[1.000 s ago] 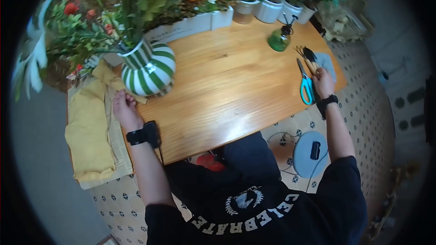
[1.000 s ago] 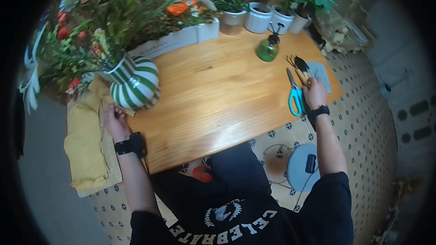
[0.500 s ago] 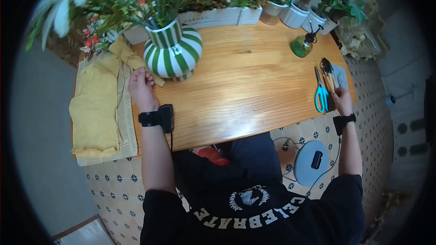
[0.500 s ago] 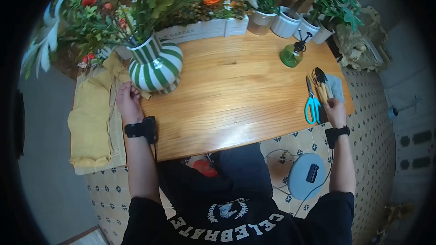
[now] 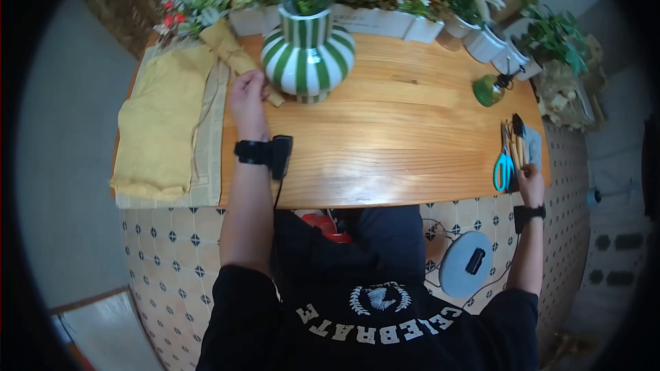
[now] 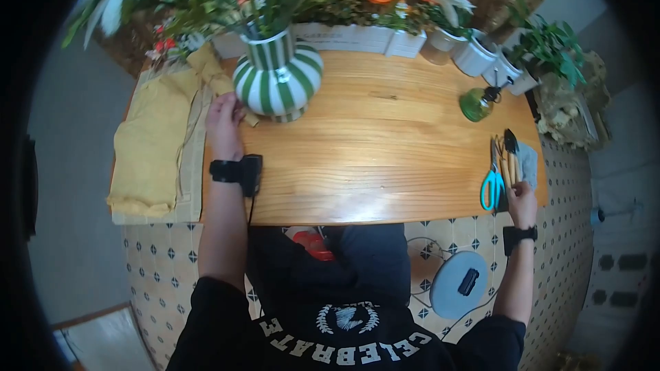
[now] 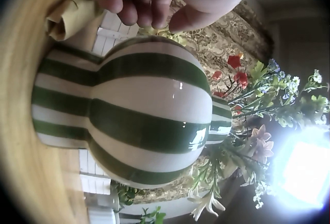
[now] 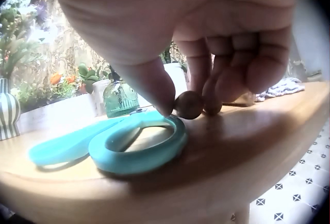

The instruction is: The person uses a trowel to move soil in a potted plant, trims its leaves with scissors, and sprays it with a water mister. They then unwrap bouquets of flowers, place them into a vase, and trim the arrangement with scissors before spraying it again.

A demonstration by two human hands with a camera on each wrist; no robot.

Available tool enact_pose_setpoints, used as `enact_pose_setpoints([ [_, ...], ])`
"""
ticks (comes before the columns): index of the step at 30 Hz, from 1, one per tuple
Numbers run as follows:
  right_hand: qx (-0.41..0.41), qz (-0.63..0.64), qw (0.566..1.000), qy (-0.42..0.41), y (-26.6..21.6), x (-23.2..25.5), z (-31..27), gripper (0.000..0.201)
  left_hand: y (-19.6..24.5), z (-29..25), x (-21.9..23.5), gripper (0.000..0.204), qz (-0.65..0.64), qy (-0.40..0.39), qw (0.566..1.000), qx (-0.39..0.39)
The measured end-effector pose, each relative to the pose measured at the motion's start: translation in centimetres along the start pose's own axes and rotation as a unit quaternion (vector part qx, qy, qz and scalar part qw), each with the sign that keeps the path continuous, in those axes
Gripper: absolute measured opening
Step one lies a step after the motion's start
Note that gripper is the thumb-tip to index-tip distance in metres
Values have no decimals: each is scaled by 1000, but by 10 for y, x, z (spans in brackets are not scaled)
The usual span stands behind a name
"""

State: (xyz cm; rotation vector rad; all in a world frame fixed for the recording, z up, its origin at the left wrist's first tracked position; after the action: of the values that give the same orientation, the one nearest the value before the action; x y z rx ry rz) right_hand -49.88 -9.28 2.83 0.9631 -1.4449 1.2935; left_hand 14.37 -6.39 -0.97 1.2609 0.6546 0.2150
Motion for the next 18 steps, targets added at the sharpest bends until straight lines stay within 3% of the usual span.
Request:
enact_pose_setpoints([
  [5, 126, 43, 990, 48, -91, 30, -1, 21, 4, -2, -7, 23, -9, 3, 1000, -24],
  [6, 232, 65, 966, 89, -98, 23, 14, 19, 3, -2, -7, 23, -20, -1, 1000, -20],
  [7, 197, 132, 971, 16, -141, 32, 7, 19, 1, 0, -6, 24, 24, 2, 999, -37],
  [8, 197, 141, 970, 2, -181, 36, 0, 22, -4, 3, -4, 25, 67, 5, 996, -55],
  [9, 252, 175, 952, -12, -196, 26, 11, 25, -9, 4, -1, 26, 109, 7, 991, -72],
  [11, 311, 169, 935, -39, -246, 18, 11, 30, -11, 4, 3, 36, 305, -5, 947, -98],
  [13, 336, 150, 928, -52, -293, 14, -1, 33, -5, -3, 2, 41, 536, -4, 839, -97],
  [17, 381, 172, 905, -80, -349, 7, -22, 40, 21, -12, -13, 44, 599, -51, 798, 33],
  [18, 380, 190, 900, -99, -358, 4, -23, 44, 20, -10, -12, 44, 615, -43, 787, 18],
])
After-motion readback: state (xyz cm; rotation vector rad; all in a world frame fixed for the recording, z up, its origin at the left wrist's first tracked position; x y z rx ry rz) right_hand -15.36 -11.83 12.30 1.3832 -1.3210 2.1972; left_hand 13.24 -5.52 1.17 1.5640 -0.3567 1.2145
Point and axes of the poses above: each hand's wrist, its own z-axis towards the middle knuckle, its own x-axis out of the back of the hand, y = z × x, the point moved 1 cm from there along z, towards the middle knuckle, and after that the axes turned 9 degrees about -y, right-handed, at the moved point
